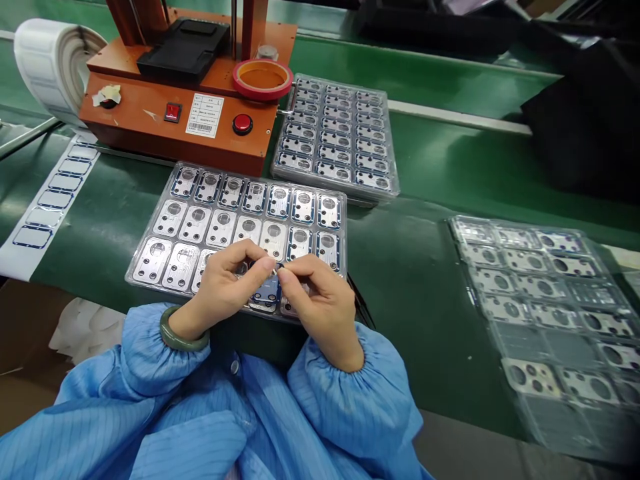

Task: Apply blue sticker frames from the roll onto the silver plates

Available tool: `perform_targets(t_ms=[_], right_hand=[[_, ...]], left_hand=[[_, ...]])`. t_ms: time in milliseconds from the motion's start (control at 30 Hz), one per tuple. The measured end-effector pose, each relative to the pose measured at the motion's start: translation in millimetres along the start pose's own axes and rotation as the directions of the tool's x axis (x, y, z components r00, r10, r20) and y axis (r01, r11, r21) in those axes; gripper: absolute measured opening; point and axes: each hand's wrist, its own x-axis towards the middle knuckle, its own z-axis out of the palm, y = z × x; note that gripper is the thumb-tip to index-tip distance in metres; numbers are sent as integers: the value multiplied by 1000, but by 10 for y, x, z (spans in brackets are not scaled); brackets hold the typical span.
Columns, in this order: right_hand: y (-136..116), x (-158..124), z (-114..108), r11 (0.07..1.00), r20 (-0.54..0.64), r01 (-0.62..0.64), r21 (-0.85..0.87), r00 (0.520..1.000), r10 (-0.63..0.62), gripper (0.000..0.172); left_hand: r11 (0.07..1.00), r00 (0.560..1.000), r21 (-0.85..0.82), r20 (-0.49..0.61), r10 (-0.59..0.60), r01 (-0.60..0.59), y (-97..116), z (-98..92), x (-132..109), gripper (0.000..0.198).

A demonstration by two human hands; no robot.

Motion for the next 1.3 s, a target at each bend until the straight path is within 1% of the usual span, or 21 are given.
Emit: perform_targets(t_ms=[100,200,367,533,633,700,800,867,1000,1100,1233,1300], right_hand=[[-6,-3,-4,999,15,-25,25,1000,25,12],[11,-22,-20,994,14,-69,78,998,69,13],[59,-58,-39,977,-31,-160,142,986,166,13],[66,-61,-34,978,-10,-161,137,986,164,12],[66,-59,-28,972,-27,-179,151,982,185,13],[71,-58,-24,965,-53,-194,179,977,206,13],[76,-57,-23,954,-96,-212,212,967,236,12],[74,-55,-26,949,-110,-224,221,961,252,12],[55,-45,-32,943,-104,-244,225,957,272,14],[51,-36,-30,937,-106,-257,236,952,288,14],[86,-33,-19,920,-161,-278,276,930,329,16],[110,-34,-12,911,-188,-287,297,918,350,17]], left_hand=[[1000,1000,-11,10,-29,29,6,-9,-3,24],[999,1000,-38,21,-19,19,-3,-20,-7,24],[988,1000,-151,18,-26,28,-46,-44,-20,21],[997,1000,-74,-12,-6,5,-48,-38,-24,21],[999,999,-26,-25,-26,26,-30,-27,-25,22],[999,999,-23,-7,-46,45,-17,-26,-27,24],[998,998,-43,45,-44,46,-3,-29,-27,27],[998,997,-31,65,-52,54,0,-28,-25,25],[996,994,40,66,-82,80,2,-12,-19,21],[996,995,49,68,-75,72,5,-9,-22,19],[995,985,14,143,-98,97,9,-19,-24,16],[993,978,27,174,-116,113,9,-17,-20,16]])
